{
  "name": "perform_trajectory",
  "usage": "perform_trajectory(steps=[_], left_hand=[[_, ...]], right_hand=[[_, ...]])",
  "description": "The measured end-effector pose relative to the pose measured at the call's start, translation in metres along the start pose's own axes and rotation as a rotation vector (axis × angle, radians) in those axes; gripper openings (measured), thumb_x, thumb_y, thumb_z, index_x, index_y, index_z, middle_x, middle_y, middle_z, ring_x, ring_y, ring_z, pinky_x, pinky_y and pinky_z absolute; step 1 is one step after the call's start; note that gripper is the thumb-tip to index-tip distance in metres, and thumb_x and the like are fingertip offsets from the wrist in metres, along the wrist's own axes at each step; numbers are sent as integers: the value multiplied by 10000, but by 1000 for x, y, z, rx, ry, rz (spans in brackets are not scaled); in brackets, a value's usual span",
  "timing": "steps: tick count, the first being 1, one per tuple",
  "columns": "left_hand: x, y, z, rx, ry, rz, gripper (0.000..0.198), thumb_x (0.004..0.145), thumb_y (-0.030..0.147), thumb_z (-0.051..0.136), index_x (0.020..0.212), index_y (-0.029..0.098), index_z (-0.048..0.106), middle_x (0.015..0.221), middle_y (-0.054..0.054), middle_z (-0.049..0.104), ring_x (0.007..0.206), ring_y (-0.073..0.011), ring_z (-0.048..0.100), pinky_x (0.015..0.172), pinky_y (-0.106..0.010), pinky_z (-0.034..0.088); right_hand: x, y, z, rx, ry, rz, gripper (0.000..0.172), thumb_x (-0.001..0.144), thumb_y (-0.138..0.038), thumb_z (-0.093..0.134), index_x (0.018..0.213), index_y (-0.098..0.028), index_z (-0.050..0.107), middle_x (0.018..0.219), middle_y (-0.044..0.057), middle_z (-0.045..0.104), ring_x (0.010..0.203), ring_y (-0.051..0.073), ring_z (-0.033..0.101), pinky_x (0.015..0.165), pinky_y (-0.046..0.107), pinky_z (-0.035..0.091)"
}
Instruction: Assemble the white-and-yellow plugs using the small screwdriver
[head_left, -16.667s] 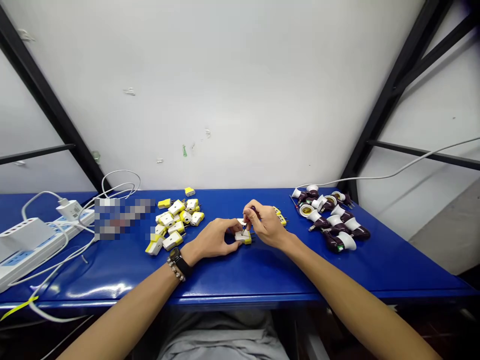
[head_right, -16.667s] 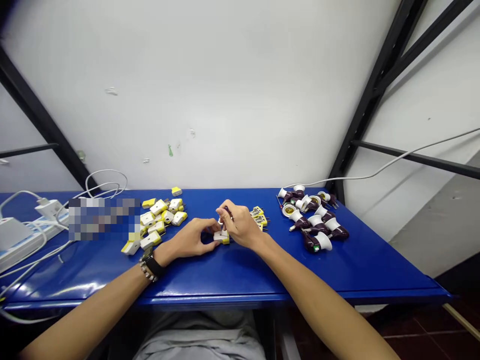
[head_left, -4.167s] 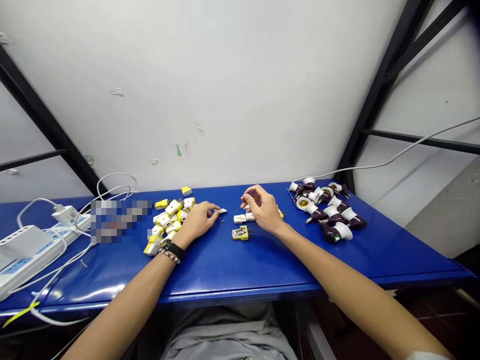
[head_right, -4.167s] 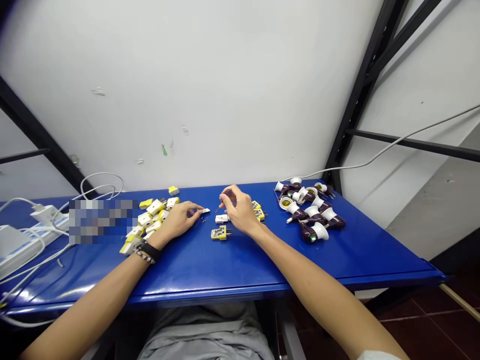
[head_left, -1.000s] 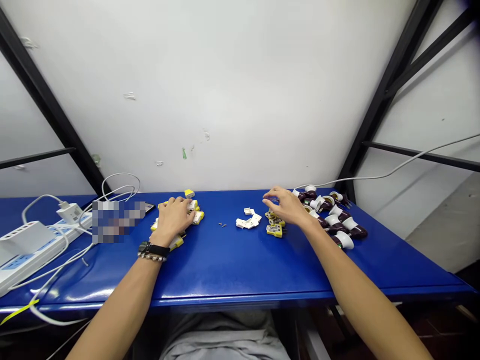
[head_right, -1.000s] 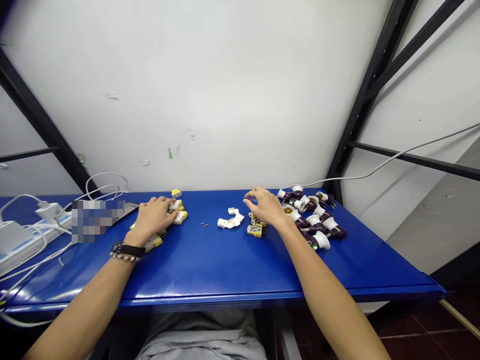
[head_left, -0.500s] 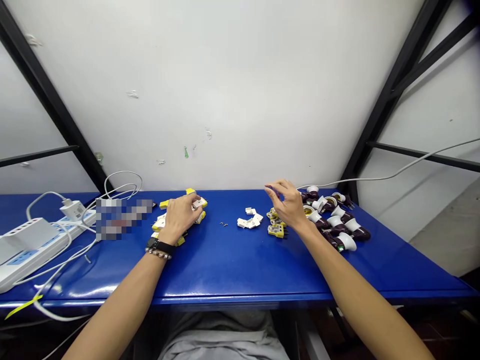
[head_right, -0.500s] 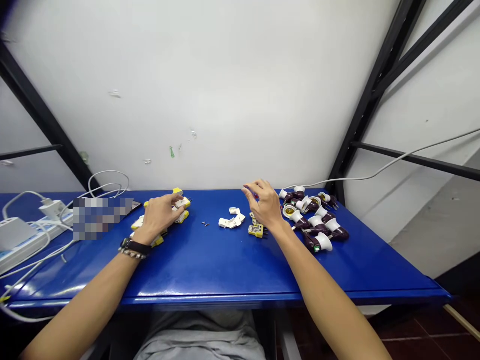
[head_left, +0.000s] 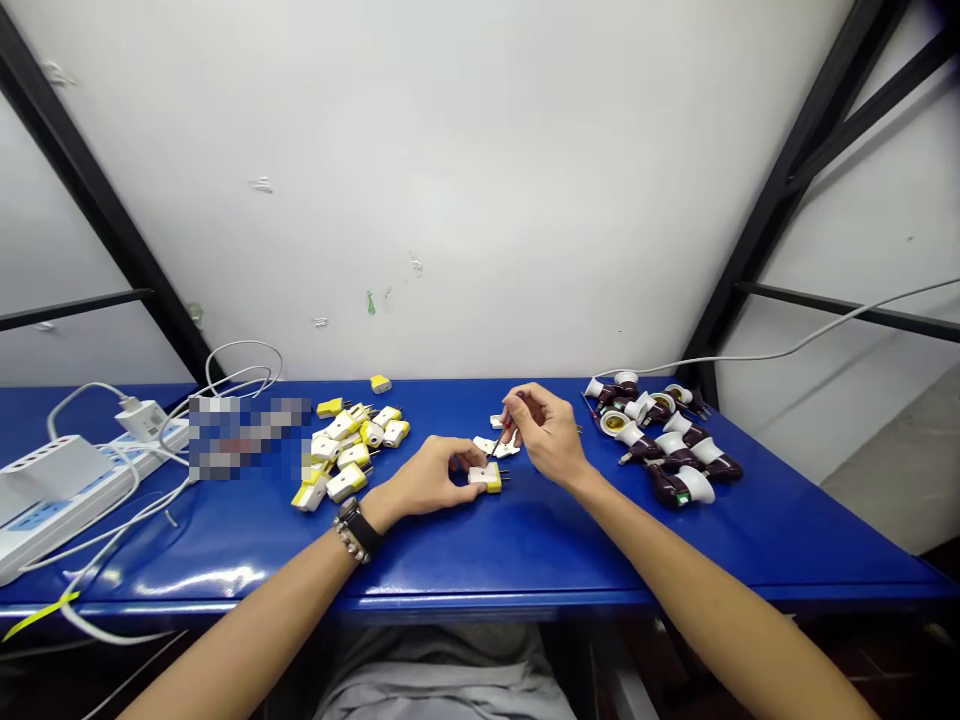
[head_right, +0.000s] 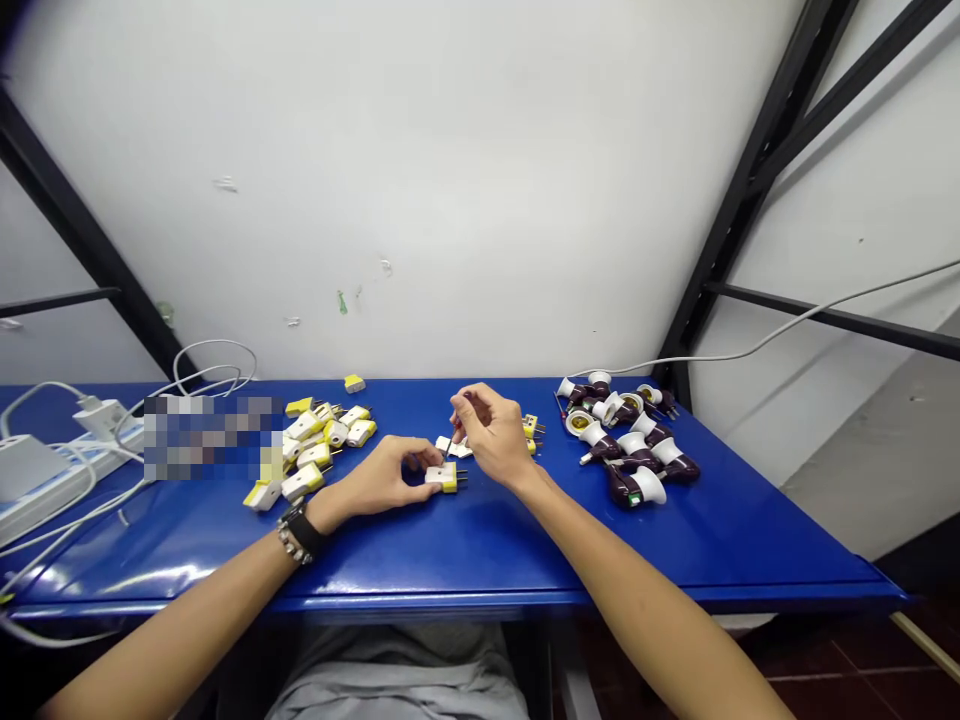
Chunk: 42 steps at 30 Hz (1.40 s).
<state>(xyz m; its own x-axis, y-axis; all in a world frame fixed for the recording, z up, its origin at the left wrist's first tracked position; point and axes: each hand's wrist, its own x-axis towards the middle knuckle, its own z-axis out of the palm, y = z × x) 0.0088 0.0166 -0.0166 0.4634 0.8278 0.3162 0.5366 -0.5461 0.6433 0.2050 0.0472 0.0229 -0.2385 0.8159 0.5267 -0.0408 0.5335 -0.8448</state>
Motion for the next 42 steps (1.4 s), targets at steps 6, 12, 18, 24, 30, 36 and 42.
perform_trajectory(steps=[6, 12, 18, 24, 30, 36, 42], left_hand=[[0, -1, -1, 11, 1, 12, 228, 760, 240, 727, 979, 177, 724, 921, -35, 760, 802, -171, 672, 761, -269, 515], [-1, -1, -1, 27, 1, 30, 220, 760, 232, 726, 974, 183, 728, 925, -32, 761, 809, -171, 679, 774, -267, 520], [-1, 0, -3, 55, -4, 50, 208, 779, 239, 717, 981, 194, 732, 952, -38, 766, 844, -189, 685, 820, -292, 526], [4, 3, 3, -57, 87, 63, 217, 951, 252, 520, 974, 171, 720, 935, -43, 758, 862, -179, 677, 829, -278, 514], [5, 0, 5, -24, 39, 58, 225, 967, 242, 502, 850, 175, 682, 788, -11, 729, 688, -139, 644, 690, -228, 490], [4, -3, 5, -44, 25, 33, 218, 967, 259, 499, 866, 186, 678, 820, -30, 736, 729, -157, 671, 729, -251, 515], [4, -5, 7, -38, 40, 21, 206, 962, 296, 532, 857, 181, 666, 799, -28, 722, 699, -152, 667, 694, -243, 516]], right_hand=[[-6, 5, 5, -113, -124, -46, 262, 954, -453, 576, 860, -210, 591, 682, -4, 634, 531, 143, 638, 526, 262, 515], [-5, 6, 5, -158, -116, -62, 276, 949, -469, 574, 859, -209, 591, 682, -3, 633, 546, 144, 633, 553, 266, 525], [-5, 5, 7, -194, -161, -61, 248, 957, -451, 558, 865, -221, 584, 669, -9, 633, 543, 143, 624, 546, 260, 514], [-3, 2, 8, -168, -238, -21, 272, 981, -449, 499, 887, -217, 606, 706, -6, 653, 546, 132, 646, 542, 240, 530], [-6, 5, 9, -211, -133, -63, 267, 906, -445, 632, 1007, -205, 694, 837, 46, 723, 599, 161, 679, 565, 270, 555], [-5, -2, 10, -293, -120, -120, 298, 946, -433, 572, 836, -196, 714, 724, 30, 704, 585, 145, 611, 562, 252, 499], [-1, 0, 9, 5, -286, 47, 326, 914, -480, 605, 1034, -193, 704, 909, 53, 755, 580, 122, 604, 587, 261, 529]])
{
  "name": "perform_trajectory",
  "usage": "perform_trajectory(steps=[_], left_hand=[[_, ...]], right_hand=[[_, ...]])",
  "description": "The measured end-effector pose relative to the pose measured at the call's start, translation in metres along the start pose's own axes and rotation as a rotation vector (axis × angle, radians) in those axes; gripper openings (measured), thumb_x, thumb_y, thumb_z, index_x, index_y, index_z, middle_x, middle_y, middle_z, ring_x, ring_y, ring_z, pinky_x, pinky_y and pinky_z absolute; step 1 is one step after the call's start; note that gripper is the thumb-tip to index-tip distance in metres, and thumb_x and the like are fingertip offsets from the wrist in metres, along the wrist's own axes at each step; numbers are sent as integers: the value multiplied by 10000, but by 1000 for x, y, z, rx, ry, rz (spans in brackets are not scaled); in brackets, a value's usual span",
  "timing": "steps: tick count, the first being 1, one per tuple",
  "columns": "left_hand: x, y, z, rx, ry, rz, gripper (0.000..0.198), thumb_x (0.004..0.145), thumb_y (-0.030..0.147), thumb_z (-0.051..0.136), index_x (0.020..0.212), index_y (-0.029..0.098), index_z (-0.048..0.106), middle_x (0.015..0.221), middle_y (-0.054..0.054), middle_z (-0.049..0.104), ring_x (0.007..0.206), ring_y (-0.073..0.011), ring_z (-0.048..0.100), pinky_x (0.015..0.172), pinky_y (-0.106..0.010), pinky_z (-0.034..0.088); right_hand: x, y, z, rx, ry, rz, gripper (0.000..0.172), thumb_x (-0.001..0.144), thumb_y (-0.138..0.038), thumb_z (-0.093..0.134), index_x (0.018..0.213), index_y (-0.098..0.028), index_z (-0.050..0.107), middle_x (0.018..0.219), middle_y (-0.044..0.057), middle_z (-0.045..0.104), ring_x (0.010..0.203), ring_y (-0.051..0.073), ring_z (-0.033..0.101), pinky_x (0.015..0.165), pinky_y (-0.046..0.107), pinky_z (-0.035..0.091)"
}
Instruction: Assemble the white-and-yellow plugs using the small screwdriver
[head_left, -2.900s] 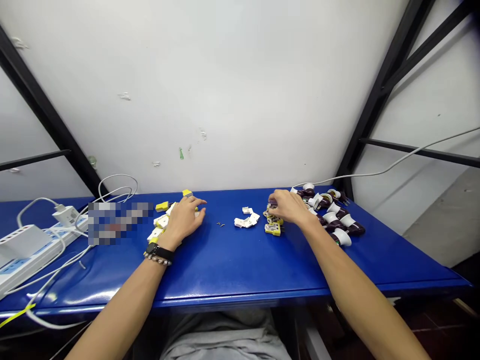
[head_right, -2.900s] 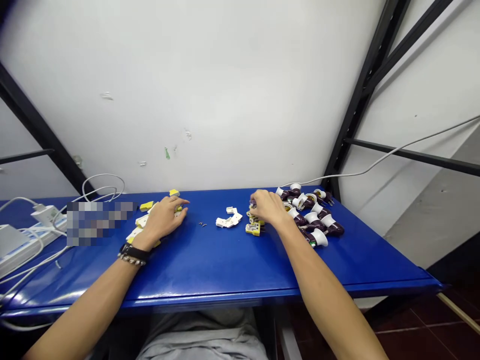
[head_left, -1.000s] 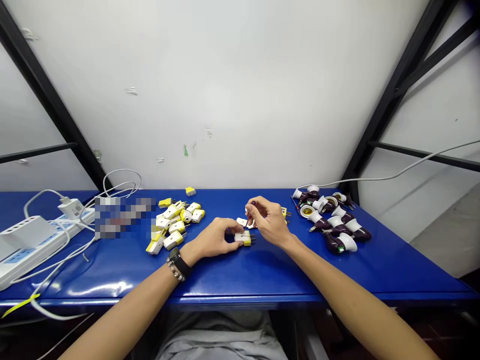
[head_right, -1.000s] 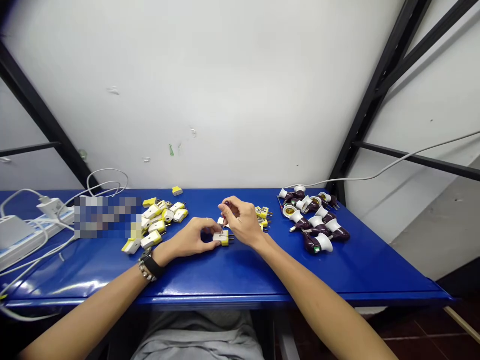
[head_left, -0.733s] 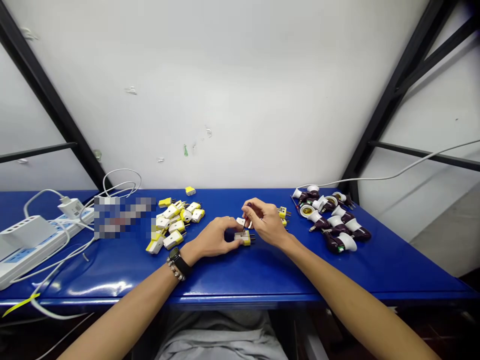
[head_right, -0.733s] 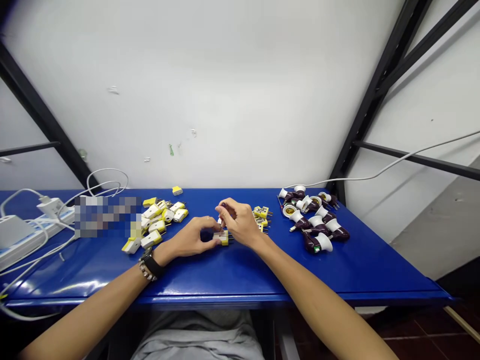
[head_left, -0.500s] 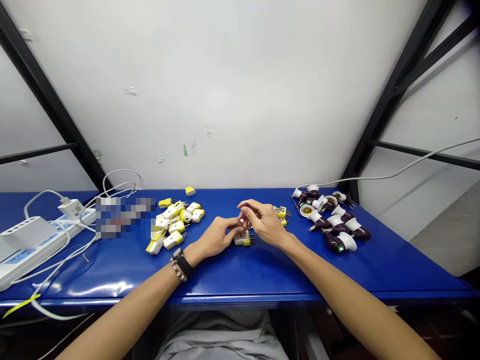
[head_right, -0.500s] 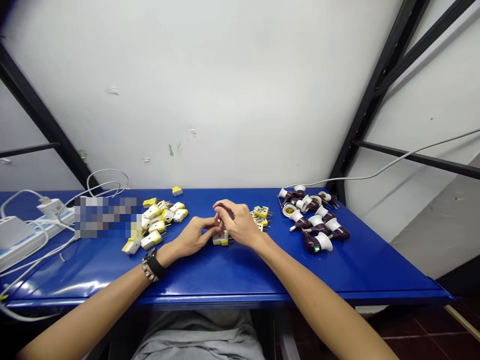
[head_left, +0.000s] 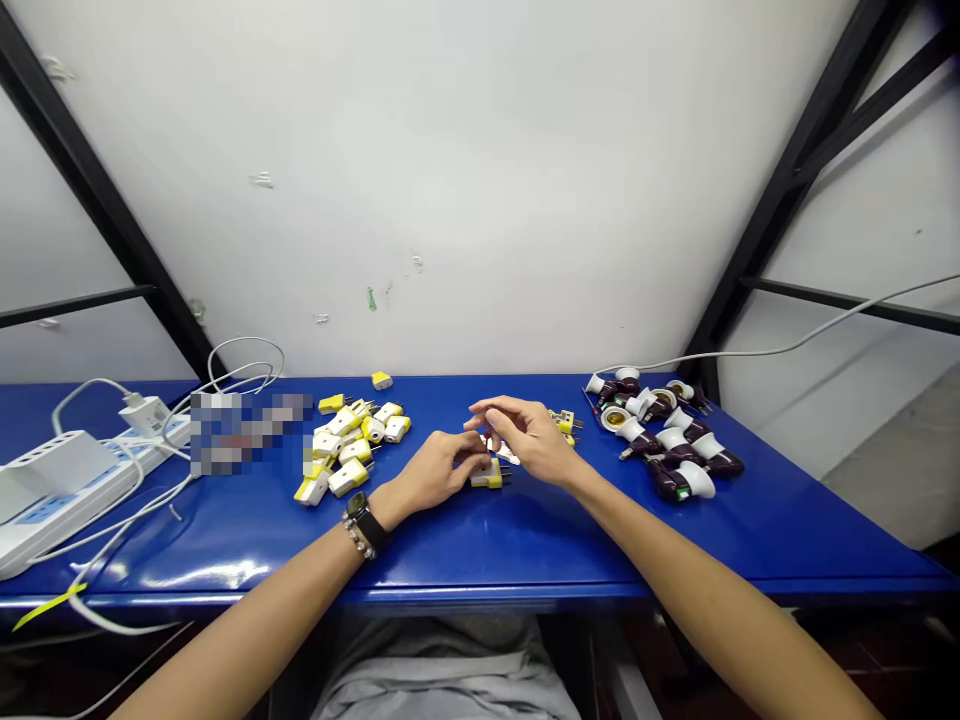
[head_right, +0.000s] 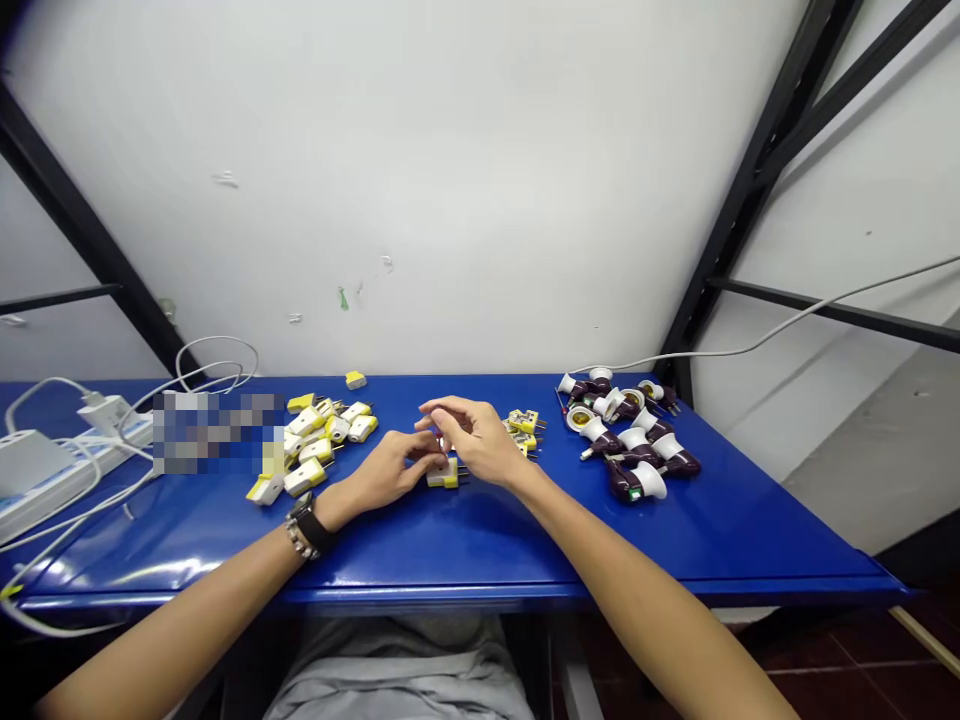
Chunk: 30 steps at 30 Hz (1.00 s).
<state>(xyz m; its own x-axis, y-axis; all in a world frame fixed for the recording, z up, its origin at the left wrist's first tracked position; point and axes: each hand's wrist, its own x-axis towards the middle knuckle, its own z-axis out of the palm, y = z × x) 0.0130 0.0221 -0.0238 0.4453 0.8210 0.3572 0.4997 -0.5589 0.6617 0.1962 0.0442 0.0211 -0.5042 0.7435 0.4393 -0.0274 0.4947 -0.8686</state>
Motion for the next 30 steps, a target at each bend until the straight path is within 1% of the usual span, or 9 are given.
perform_trajectory(steps=[4, 6, 11, 14, 17, 19, 22, 25, 30], left_hand=[[0, 4, 1, 7, 29, 4, 199, 958, 289, 543, 835, 184, 659, 812, -26, 735, 713, -155, 684, 709, -245, 526], [-1, 6, 1, -20, 38, 13, 184, 952, 279, 549, 855, 181, 671, 828, -28, 737, 730, -157, 691, 722, -247, 537], [-1, 7, 2, -66, 60, 44, 233, 971, 240, 492, 920, 175, 709, 869, -39, 754, 776, -161, 694, 757, -262, 554], [0, 4, 4, -99, 115, 19, 198, 956, 290, 548, 881, 169, 686, 806, -33, 742, 714, -156, 687, 714, -262, 563], [0, 3, 5, -138, 128, 2, 176, 924, 330, 612, 885, 166, 663, 792, -21, 726, 678, -145, 676, 676, -251, 565], [0, 3, 5, -155, 105, 8, 172, 931, 312, 595, 951, 160, 675, 860, -33, 740, 726, -151, 687, 697, -252, 567], [0, 3, 5, -160, 95, 24, 196, 952, 270, 547, 945, 147, 699, 863, -43, 748, 747, -154, 692, 716, -254, 561], [1, 3, 7, -165, 145, 13, 180, 927, 294, 599, 875, 144, 685, 779, -27, 731, 675, -143, 670, 675, -249, 552], [2, 3, 7, -150, 136, 45, 157, 905, 298, 632, 927, 151, 679, 850, -39, 744, 745, -164, 685, 721, -270, 557]], right_hand=[[-1, 5, 3, -24, 178, -27, 269, 832, -463, 717, 861, -196, 700, 739, 23, 704, 540, 137, 601, 539, 263, 513], [-1, 4, 3, -37, 141, -33, 276, 905, -458, 628, 872, -193, 698, 782, 32, 721, 544, 127, 592, 538, 256, 502], [-1, -1, 1, 2, -47, -2, 345, 995, -455, 464, 1105, -199, 665, 952, 49, 737, 600, 109, 590, 578, 243, 510], [-2, 1, 2, -33, 13, -20, 315, 928, -448, 600, 1127, -207, 643, 931, 33, 712, 624, 114, 606, 596, 243, 517], [-3, 2, 4, -108, 88, -39, 233, 919, -423, 622, 982, -200, 642, 807, 8, 674, 586, 116, 592, 579, 241, 500], [-3, 2, 4, -128, 59, -42, 244, 975, -409, 523, 959, -193, 636, 790, 10, 662, 569, 112, 576, 566, 240, 487], [-2, 1, 2, -121, -18, -50, 305, 1017, -395, 422, 1066, -180, 633, 860, 28, 670, 578, 106, 569, 564, 240, 482], [-2, 1, 2, -124, -31, -43, 311, 989, -408, 501, 1178, -183, 603, 918, 34, 678, 623, 111, 593, 596, 244, 495], [-3, 3, 3, -141, 13, -15, 253, 1006, -379, 461, 1079, -180, 600, 801, 8, 649, 566, 101, 563, 566, 234, 475]])
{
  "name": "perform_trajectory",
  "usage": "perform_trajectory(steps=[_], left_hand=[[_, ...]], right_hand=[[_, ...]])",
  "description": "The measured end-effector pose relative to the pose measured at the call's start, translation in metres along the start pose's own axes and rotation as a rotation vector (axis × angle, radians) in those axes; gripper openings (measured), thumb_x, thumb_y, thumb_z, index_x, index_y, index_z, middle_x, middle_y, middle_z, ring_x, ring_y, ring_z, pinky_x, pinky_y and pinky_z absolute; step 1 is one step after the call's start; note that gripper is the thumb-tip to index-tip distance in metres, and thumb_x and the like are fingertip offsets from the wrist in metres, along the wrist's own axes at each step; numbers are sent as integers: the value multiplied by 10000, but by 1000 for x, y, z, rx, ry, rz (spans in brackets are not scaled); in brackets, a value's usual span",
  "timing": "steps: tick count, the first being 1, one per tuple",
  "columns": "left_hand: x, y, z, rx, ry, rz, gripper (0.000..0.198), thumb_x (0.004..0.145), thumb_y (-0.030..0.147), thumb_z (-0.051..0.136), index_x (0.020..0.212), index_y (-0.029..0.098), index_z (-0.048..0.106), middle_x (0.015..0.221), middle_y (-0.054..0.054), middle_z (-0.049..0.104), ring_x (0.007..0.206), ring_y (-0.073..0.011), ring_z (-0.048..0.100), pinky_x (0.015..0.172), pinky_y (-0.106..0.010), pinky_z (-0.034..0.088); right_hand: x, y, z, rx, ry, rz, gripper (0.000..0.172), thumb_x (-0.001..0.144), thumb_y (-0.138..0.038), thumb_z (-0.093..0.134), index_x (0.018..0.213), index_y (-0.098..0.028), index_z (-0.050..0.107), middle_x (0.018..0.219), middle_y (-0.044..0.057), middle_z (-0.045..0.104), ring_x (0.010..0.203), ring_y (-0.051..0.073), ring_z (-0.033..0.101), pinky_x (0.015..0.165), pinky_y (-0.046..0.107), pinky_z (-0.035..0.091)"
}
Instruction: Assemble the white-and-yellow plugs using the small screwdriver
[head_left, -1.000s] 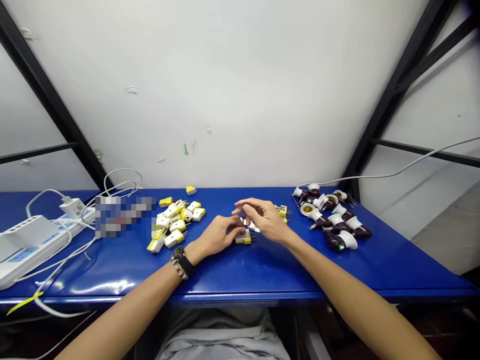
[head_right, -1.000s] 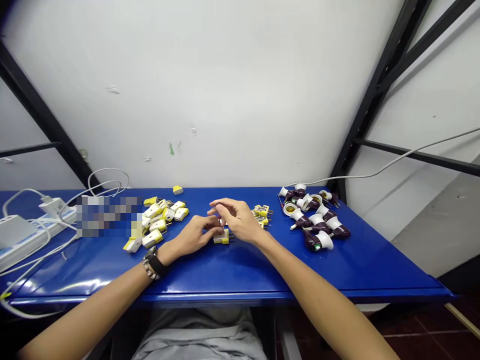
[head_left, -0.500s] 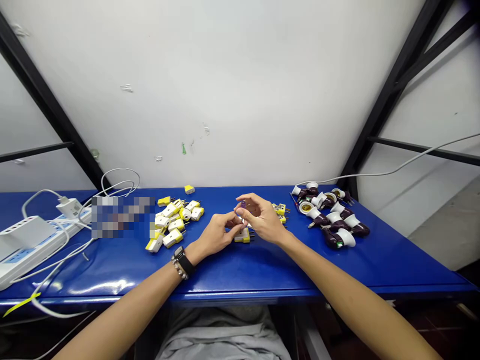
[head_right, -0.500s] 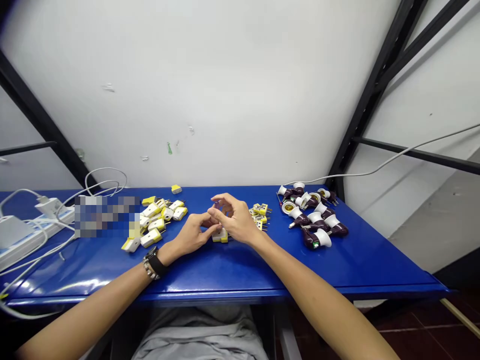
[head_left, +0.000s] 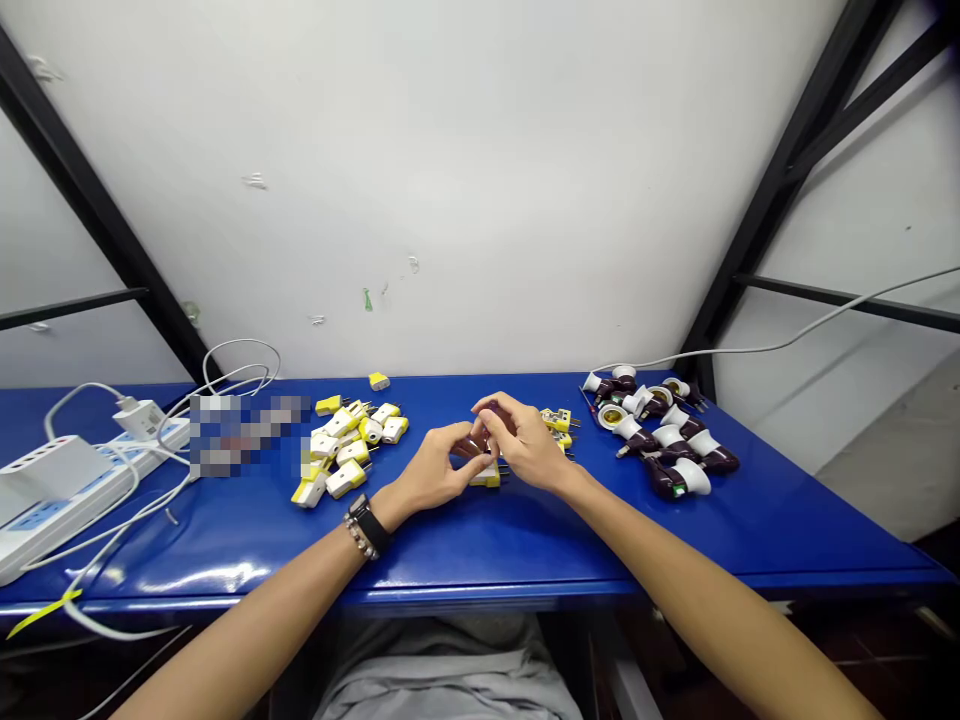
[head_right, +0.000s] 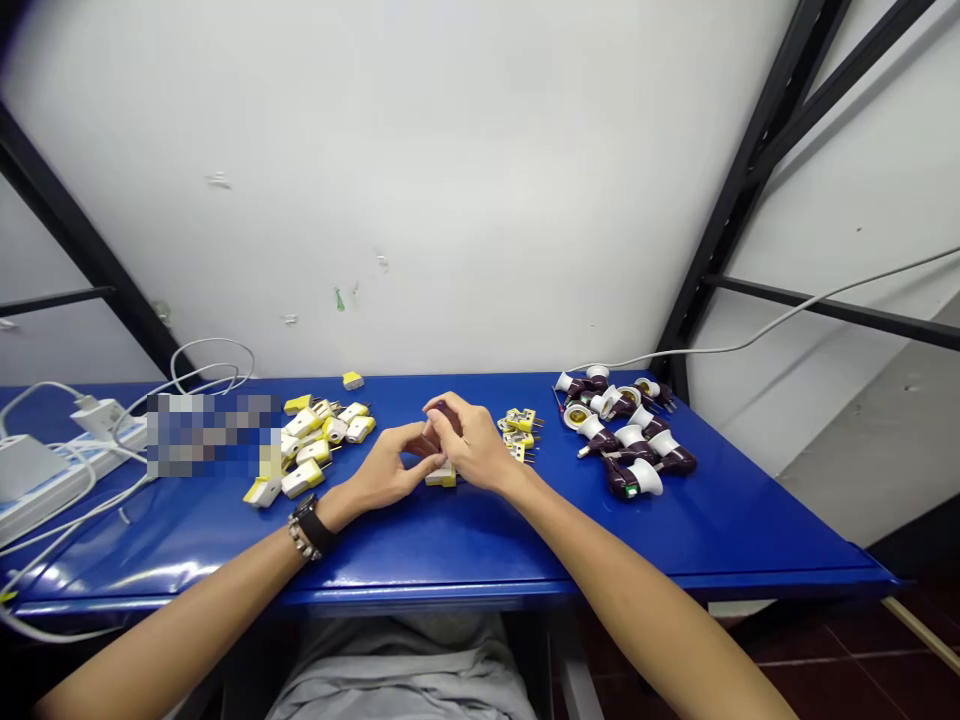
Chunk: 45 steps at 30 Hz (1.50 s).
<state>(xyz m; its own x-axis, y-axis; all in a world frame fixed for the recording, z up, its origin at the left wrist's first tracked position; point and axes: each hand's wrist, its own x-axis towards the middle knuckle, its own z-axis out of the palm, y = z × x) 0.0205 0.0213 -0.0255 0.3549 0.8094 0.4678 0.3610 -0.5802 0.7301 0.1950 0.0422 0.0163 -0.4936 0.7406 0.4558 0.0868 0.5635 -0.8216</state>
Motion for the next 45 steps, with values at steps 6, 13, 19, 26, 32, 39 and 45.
perform_trajectory(steps=[6, 13, 19, 26, 32, 39, 45], left_hand=[[-1, -1, -3, 192, 13, -7, 168, 915, 261, 594, 860, 166, 721, 798, -31, 754, 703, -152, 658, 685, -251, 497], [0, 2, 0, 208, 9, 30, 178, 942, 272, 562, 913, 181, 713, 882, -41, 758, 778, -166, 674, 743, -268, 499], [2, 8, -1, 54, -63, -4, 183, 950, 261, 561, 1018, 184, 712, 957, -37, 768, 850, -177, 701, 786, -256, 522], [1, 3, -2, 47, -78, -18, 192, 933, 257, 595, 826, 149, 712, 785, -16, 745, 713, -147, 677, 715, -234, 519], [-1, 3, 0, 111, -37, 29, 133, 905, 264, 640, 915, 150, 709, 819, -24, 744, 709, -141, 654, 706, -235, 514], [0, 3, 3, 125, -19, 15, 172, 897, 296, 662, 815, 153, 709, 714, -3, 712, 626, -121, 611, 661, -225, 490], [0, 6, 2, 112, -30, 6, 177, 920, 285, 603, 851, 152, 696, 791, -25, 719, 704, -145, 633, 697, -244, 517]], right_hand=[[1, 3, 0, 19, -4, 5, 292, 973, -393, 524, 1184, -195, 564, 903, 24, 642, 596, 102, 566, 536, 221, 474], [2, 1, -1, 30, 15, 13, 207, 998, -358, 451, 997, -191, 573, 817, 5, 628, 514, 85, 511, 502, 222, 443], [2, 5, -3, 129, 9, 73, 186, 1011, -316, 372, 937, -207, 503, 650, -49, 567, 428, 89, 504, 472, 224, 443], [1, -1, 2, 189, -18, 55, 213, 929, -411, 575, 955, -202, 544, 796, -23, 596, 501, 83, 529, 468, 217, 447], [-1, -1, 1, 52, 65, -16, 246, 963, -405, 521, 881, -182, 586, 721, -12, 595, 508, 90, 518, 490, 220, 437], [-1, -2, -1, 34, 0, -27, 254, 959, -427, 535, 960, -182, 601, 772, 3, 641, 520, 95, 536, 493, 220, 434], [-2, -1, 1, -10, 20, -53, 283, 1018, -402, 423, 923, -188, 582, 668, -13, 587, 562, 113, 530, 547, 235, 440]])
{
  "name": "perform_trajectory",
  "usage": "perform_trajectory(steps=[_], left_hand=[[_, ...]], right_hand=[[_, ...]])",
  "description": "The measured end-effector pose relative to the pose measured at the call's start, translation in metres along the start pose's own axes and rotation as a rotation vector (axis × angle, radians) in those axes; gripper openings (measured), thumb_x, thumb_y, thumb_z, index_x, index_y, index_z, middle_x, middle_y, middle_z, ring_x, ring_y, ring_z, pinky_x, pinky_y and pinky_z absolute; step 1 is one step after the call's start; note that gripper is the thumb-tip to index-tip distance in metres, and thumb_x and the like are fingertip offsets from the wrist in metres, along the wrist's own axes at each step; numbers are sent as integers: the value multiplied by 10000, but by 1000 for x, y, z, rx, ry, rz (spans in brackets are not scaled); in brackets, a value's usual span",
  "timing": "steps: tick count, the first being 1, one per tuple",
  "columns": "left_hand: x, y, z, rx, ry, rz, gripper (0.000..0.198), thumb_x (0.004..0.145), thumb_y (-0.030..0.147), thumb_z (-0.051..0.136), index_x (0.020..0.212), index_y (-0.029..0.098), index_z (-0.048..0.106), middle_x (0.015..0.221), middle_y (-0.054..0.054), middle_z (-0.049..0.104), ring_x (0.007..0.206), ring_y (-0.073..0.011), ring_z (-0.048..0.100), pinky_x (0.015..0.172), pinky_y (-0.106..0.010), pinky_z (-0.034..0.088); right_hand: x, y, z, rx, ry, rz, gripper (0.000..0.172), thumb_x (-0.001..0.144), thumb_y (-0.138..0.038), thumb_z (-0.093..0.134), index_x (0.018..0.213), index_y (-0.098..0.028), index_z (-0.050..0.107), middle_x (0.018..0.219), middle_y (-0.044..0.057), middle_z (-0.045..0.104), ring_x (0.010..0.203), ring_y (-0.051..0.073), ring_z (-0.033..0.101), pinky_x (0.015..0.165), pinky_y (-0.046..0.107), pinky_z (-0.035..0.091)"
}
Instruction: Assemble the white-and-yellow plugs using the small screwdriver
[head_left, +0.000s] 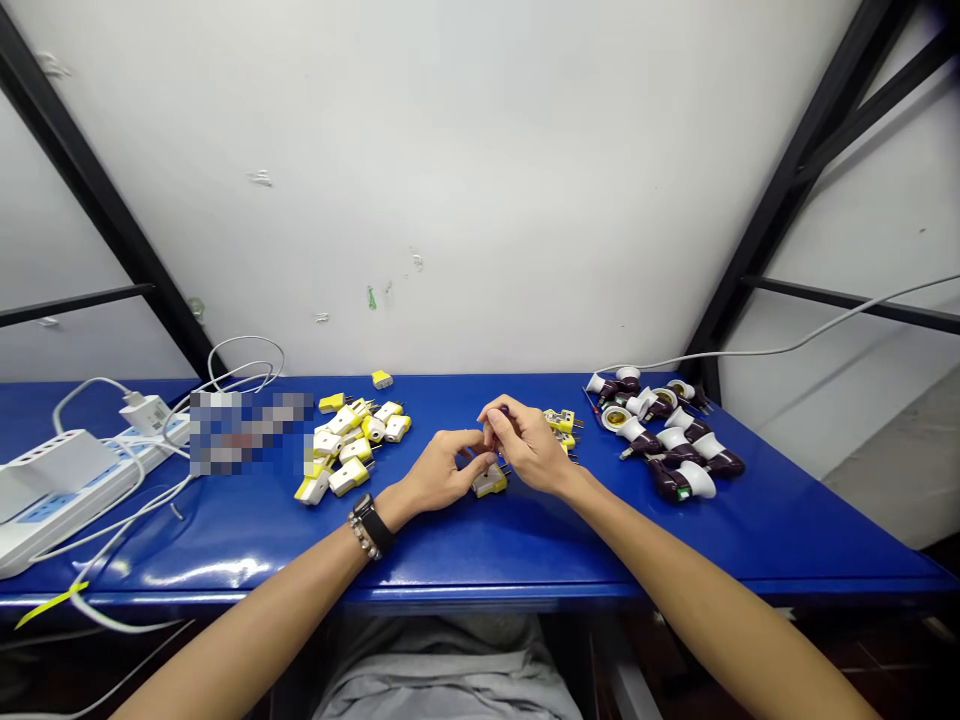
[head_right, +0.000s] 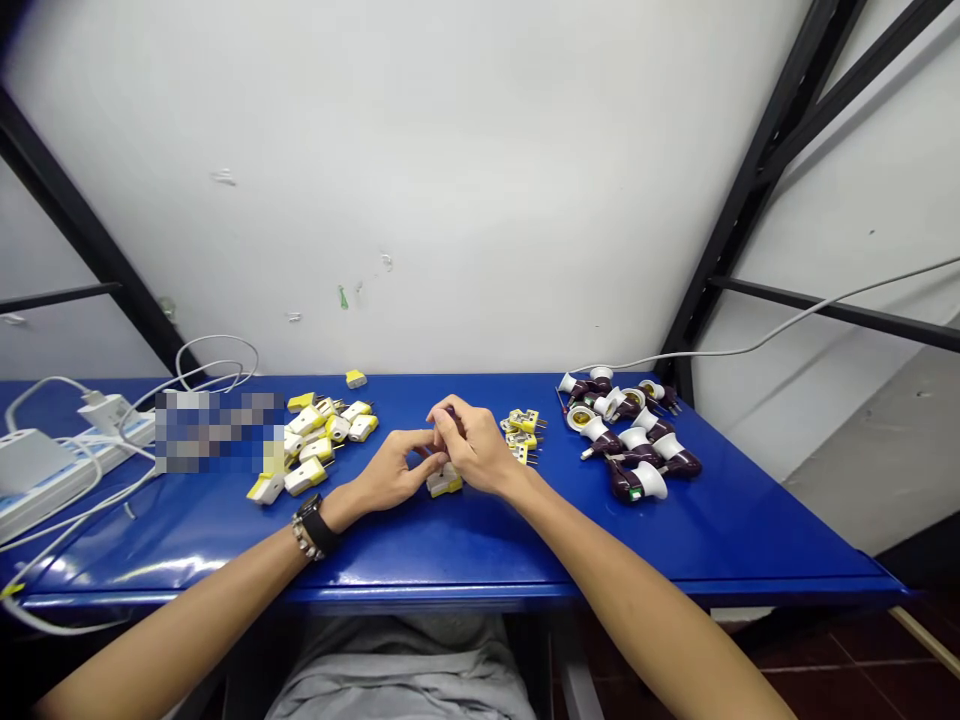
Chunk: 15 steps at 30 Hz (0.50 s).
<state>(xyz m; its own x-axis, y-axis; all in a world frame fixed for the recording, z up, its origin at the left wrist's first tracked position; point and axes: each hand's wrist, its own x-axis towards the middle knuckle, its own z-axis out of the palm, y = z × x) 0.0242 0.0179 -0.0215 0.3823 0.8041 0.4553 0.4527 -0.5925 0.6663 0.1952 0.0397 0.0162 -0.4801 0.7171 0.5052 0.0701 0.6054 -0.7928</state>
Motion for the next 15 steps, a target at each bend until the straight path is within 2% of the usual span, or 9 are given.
perform_trajectory(steps=[3, 6, 9, 12, 15], left_hand=[[-1, 0, -1, -58, -28, -7, 171, 924, 238, 585, 855, 149, 714, 777, -19, 729, 686, -136, 641, 694, -235, 519], [0, -4, 0, -92, -34, -26, 163, 912, 263, 623, 836, 145, 707, 747, -11, 722, 652, -126, 633, 662, -226, 517], [0, -5, 0, -96, -14, -39, 144, 888, 279, 660, 846, 146, 696, 746, -9, 721, 651, -129, 637, 658, -230, 527], [-1, -3, -1, -95, -15, -31, 142, 900, 262, 630, 860, 144, 698, 779, -23, 736, 676, -138, 653, 683, -242, 537], [-2, -1, -1, -100, -52, -20, 206, 944, 240, 546, 878, 144, 716, 823, -40, 752, 722, -152, 674, 718, -257, 542]], right_hand=[[-1, 1, -1, 34, -43, 7, 295, 1024, -412, 392, 1008, -189, 585, 690, -17, 585, 534, 105, 512, 523, 230, 429], [-1, 1, -1, 56, -45, 41, 265, 992, -435, 479, 1097, -205, 557, 732, -23, 599, 516, 104, 532, 497, 228, 428], [0, -1, 0, 44, -9, 54, 243, 951, -446, 567, 992, -207, 568, 712, -26, 602, 518, 115, 568, 511, 239, 454], [1, -3, -1, 57, -50, 46, 271, 984, -441, 498, 950, -193, 602, 738, -5, 632, 523, 109, 558, 533, 244, 467], [1, -4, -2, 120, -114, 67, 346, 1008, -460, 420, 1073, -183, 617, 808, 12, 655, 510, 94, 530, 517, 237, 459]])
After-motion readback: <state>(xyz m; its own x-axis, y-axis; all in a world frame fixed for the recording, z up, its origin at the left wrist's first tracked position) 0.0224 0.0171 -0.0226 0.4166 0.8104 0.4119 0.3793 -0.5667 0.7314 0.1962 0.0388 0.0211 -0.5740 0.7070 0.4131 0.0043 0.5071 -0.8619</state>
